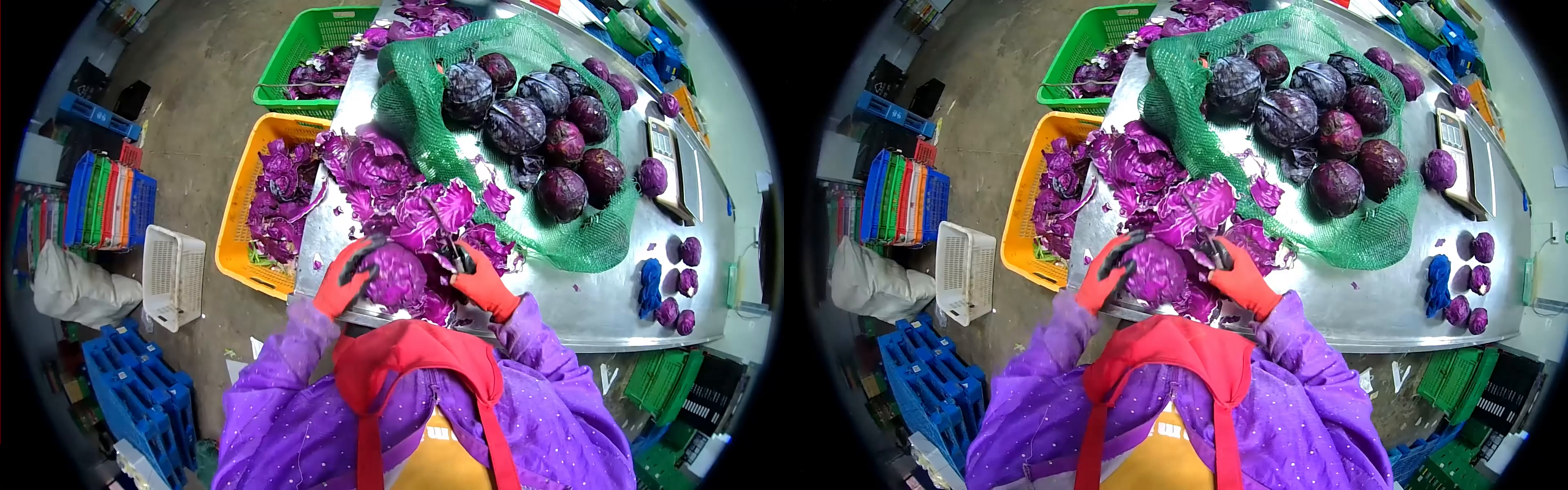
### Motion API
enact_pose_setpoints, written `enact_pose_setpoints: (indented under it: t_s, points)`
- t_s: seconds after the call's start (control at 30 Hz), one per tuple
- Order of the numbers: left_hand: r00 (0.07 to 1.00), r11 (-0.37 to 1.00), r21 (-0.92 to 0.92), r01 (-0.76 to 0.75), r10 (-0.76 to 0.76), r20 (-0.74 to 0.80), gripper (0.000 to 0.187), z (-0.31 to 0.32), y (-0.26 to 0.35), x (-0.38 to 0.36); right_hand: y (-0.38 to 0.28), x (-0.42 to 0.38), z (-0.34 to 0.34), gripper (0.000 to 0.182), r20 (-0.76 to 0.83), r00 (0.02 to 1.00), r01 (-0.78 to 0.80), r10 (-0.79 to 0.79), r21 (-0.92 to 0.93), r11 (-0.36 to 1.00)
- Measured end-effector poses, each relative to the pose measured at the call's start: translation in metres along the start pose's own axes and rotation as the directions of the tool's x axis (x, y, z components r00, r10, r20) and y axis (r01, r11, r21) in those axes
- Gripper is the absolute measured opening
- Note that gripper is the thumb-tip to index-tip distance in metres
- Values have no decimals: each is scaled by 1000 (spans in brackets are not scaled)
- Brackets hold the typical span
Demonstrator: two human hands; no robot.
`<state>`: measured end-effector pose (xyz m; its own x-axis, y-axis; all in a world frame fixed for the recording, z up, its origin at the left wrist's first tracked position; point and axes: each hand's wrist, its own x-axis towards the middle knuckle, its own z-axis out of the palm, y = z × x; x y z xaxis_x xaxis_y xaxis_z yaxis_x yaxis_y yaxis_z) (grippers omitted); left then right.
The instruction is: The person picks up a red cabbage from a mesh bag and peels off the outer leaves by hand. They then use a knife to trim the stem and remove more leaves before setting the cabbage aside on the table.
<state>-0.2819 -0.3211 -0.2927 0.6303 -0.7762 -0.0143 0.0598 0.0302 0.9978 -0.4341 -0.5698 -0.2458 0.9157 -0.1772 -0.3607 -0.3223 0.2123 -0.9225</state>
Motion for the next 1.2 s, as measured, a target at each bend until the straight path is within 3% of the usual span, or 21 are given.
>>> enact_pose_setpoints:
  t_s: [0.03,0.07,0.13,0.17,0.2,0.27,0.37,0.43,0.53,0.57,0.6,0.7,0.8,1.0,1.07,1.1,1.2]
  points:
    - [998,991,119,55,-59,28,53,-2,6,-9,7,-1,2,52,14,999,41,-40,-140,989]
    - [999,997,57,47,-46,-18,53,5,13,-16,11,-2,5,50,32,997,80,-74,-275,958]
    - [998,847,531,37,-2,-66,70,18,45,-18,-4,-5,21,50,113,991,107,-76,-300,948]
    - [993,767,637,78,-5,-116,84,26,44,-18,-1,-3,27,50,84,987,156,-137,-297,942]
    - [990,704,700,123,-37,-136,89,32,48,-15,3,-1,31,49,54,978,208,-201,-296,932]
    - [985,710,685,162,-73,-158,93,37,42,-13,13,16,24,44,-111,987,75,-117,-326,942]
    - [975,596,776,206,-194,-110,97,54,57,-5,24,24,-2,49,-169,984,13,-63,-282,959]
    - [975,616,758,214,-189,-121,98,51,51,-4,35,22,-11,54,-175,977,66,-122,-294,953]
    - [981,624,759,187,-160,-110,100,50,50,-5,9,1,-7,60,-108,988,119,-108,105,987]
    - [982,611,771,181,-153,-110,100,52,50,-6,-4,-4,0,64,-82,989,128,-119,117,985]
    - [983,597,783,176,-150,-107,100,54,51,-8,-4,-6,11,71,-111,989,102,-95,52,993]
    - [980,558,809,185,-162,-113,99,60,52,-7,29,2,32,76,-237,938,103,-253,-506,856]
    - [985,577,800,163,-140,-100,96,59,49,-6,34,28,45,74,-315,913,27,-257,-584,812]
    - [998,638,770,29,-67,18,89,47,42,-9,35,69,31,45,-209,925,46,-318,-767,640]
    - [998,664,746,-44,-11,68,89,35,38,-10,20,73,26,40,-188,938,68,-292,-725,686]
    - [993,623,781,-42,-60,102,93,32,40,-13,11,75,25,38,-173,945,79,-278,-703,707]
    - [986,836,548,-17,104,-128,98,34,31,-16,-19,76,22,31,-142,879,210,-456,-743,636]
